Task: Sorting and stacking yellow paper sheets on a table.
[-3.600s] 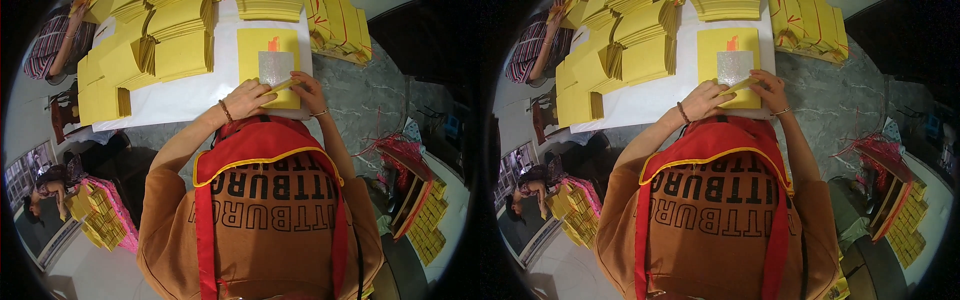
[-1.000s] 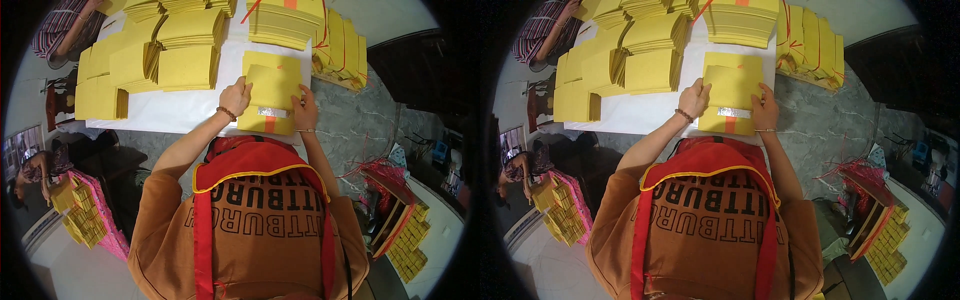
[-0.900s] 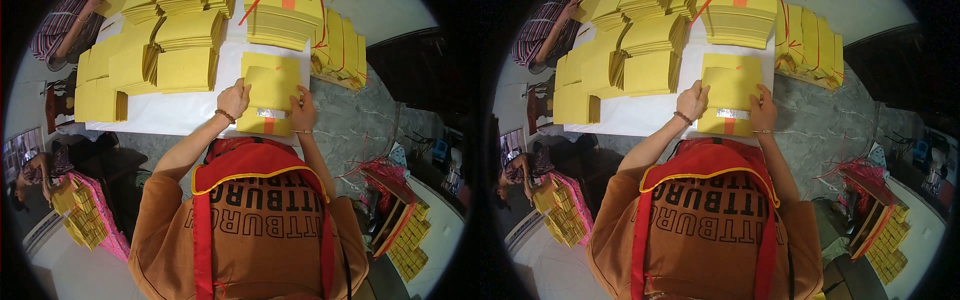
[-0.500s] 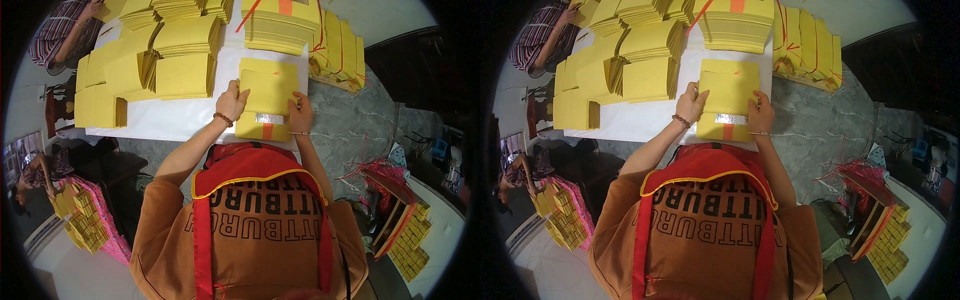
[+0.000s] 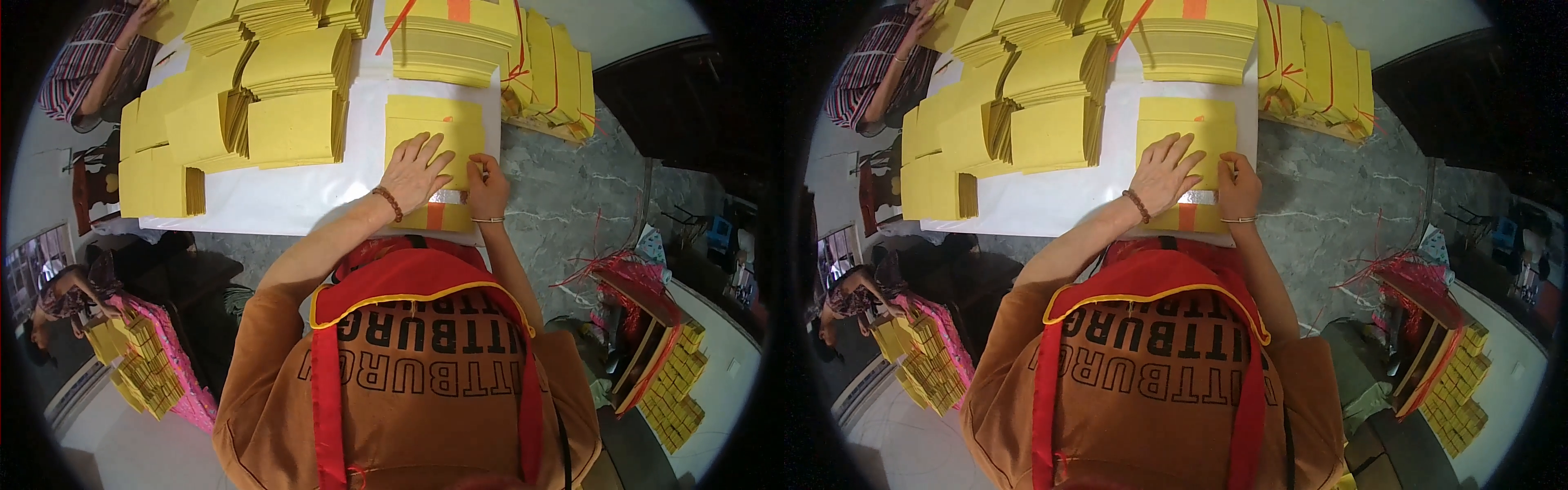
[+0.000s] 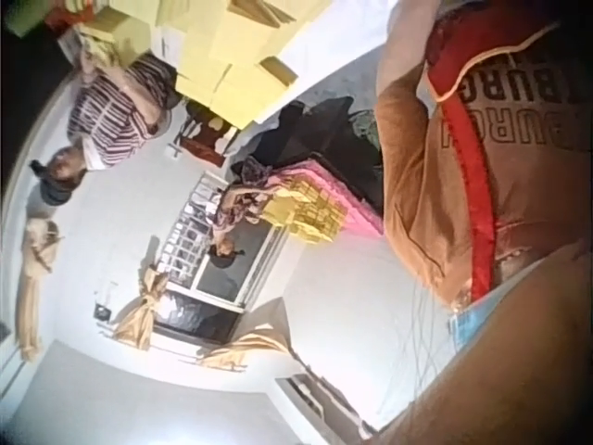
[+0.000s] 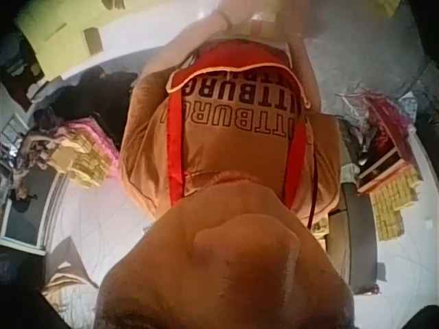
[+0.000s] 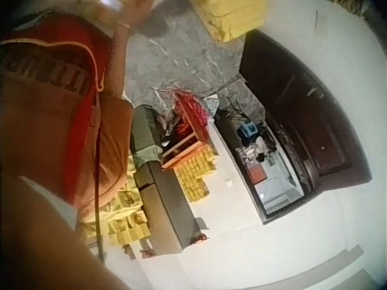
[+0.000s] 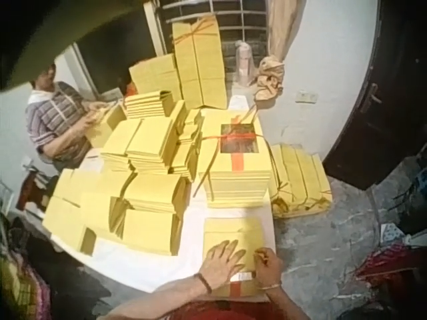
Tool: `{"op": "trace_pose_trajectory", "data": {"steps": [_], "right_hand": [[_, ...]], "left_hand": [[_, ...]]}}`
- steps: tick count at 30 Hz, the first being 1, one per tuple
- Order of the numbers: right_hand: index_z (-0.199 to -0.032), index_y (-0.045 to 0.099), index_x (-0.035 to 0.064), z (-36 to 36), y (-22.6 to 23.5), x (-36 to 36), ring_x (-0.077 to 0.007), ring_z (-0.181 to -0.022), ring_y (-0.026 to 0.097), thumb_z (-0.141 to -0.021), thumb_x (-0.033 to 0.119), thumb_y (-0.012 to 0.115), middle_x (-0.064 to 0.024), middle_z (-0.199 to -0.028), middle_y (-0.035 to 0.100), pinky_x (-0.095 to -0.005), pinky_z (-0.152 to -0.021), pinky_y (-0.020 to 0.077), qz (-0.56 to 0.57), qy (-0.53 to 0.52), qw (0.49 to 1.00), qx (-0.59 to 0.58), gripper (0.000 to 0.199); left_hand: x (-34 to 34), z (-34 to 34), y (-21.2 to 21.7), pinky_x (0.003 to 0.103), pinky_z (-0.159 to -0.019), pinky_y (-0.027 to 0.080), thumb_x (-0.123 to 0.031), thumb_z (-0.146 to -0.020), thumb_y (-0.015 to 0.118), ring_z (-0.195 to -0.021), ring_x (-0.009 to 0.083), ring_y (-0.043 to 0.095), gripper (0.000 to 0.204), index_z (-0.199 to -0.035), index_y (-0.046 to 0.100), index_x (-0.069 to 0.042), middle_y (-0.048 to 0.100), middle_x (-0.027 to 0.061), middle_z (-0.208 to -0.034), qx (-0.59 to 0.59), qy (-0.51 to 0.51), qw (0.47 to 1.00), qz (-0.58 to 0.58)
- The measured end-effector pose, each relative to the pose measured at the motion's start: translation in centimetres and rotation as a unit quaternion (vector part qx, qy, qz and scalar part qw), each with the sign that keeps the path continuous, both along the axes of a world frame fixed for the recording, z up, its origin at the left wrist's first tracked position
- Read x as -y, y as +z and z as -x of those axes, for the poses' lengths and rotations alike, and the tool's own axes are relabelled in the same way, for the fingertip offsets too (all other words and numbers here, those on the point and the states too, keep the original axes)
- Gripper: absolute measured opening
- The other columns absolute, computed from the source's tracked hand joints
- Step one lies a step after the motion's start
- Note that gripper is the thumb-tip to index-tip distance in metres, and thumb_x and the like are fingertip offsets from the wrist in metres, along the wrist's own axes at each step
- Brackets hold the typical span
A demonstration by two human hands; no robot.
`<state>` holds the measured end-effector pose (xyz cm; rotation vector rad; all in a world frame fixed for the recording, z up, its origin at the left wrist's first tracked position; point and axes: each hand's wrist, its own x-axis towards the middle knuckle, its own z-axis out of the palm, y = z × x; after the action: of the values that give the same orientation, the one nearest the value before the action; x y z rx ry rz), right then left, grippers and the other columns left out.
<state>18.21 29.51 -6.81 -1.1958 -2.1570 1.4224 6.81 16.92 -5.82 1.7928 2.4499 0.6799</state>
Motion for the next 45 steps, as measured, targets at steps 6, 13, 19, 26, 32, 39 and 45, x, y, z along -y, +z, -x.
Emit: {"op": "trace_pose_trajectory", "data": {"steps": [6,13,19,26,32,39,45], "right_hand": [[-0.122,0.051,0.0136,-0.8,1.9,2.7,-0.0296,-0.123,0.040,-0.085,0.033,0.054,-0.0140,-0.132,0.043,-0.0547,-0.097,0.0258,-0.436,0.171,0.882,0.050,0.042],[-0.136,0.033,0.0061,-0.9,-1.1,3.6,-0.0285,-0.136,0.020,-0.087,0.045,0.042,-0.0136,-0.145,0.025,-0.0644,-0.101,0.0066,-0.376,0.270,0.879,0.110,0.063],[-0.134,0.038,0.0080,-0.8,0.1,3.4,-0.0268,-0.134,0.026,-0.088,0.033,0.048,-0.0109,-0.141,0.034,-0.0586,-0.103,0.0166,-0.382,0.268,0.870,0.159,0.054],[-0.115,0.055,-0.0013,-3.7,1.7,-3.9,-0.0200,-0.107,0.056,-0.089,0.007,0.050,-0.0119,-0.114,0.059,-0.0299,-0.090,0.0432,0.137,0.065,0.967,-0.207,0.028],[-0.114,0.056,0.0011,-4.8,-1.0,-1.9,-0.0185,-0.101,0.058,-0.090,0.014,0.051,-0.0098,-0.108,0.061,-0.0309,-0.086,0.0445,0.194,-0.079,0.959,-0.189,0.027],[-0.111,0.058,0.0035,-3.9,-0.3,-1.2,-0.0146,-0.094,0.059,-0.090,0.016,0.052,-0.0067,-0.102,0.063,-0.0268,-0.078,0.0445,0.164,-0.086,0.966,-0.181,0.025],[-0.110,0.060,0.0043,-3.1,-0.6,-1.5,-0.0135,-0.090,0.060,-0.090,0.014,0.052,-0.0054,-0.098,0.064,-0.0261,-0.077,0.0443,0.159,-0.072,0.967,-0.184,0.023]], "left_hand": [[0.3,0.2,-0.5,0.044,-0.099,0.028,-0.026,-0.084,0.055,-0.121,0.0337,0.035,0.038,-0.119,0.052,-0.010,0.040,0.0161,-0.131,-0.022,-0.007,0.999,0.022],[1.4,1.5,0.1,0.043,-0.096,0.031,-0.013,-0.077,0.057,-0.119,0.0353,0.037,0.046,-0.121,0.048,-0.005,0.041,0.0184,-0.128,0.169,0.012,0.978,-0.120],[2.5,-0.5,2.1,0.043,-0.089,0.038,-0.009,-0.072,0.057,-0.109,0.0375,0.045,0.059,-0.128,0.042,0.000,0.043,0.0265,-0.124,-0.019,-0.017,0.996,0.086],[-0.2,-2.0,-0.9,0.038,-0.062,0.047,-0.020,-0.079,0.050,-0.082,0.0326,0.059,0.046,-0.120,0.049,-0.001,0.061,0.0165,-0.080,-0.248,0.020,0.961,0.118],[2.9,2.7,7.2,0.041,-0.064,0.049,-0.014,-0.079,0.054,-0.074,0.0296,0.060,0.029,-0.106,0.059,-0.005,0.063,0.0131,-0.079,0.067,0.013,0.998,-0.008],[15.0,9.0,7.6,0.040,-0.090,0.040,0.001,-0.069,0.054,-0.106,0.0296,0.052,0.049,-0.117,0.056,-0.010,0.056,0.0121,-0.115,-0.082,0.122,0.978,-0.150],[17.1,11.3,0.8,0.038,-0.086,0.039,-0.001,-0.071,0.052,-0.105,0.0266,0.051,0.054,-0.123,0.053,-0.016,0.053,0.0101,-0.120,-0.150,0.183,0.972,-0.010]]}}
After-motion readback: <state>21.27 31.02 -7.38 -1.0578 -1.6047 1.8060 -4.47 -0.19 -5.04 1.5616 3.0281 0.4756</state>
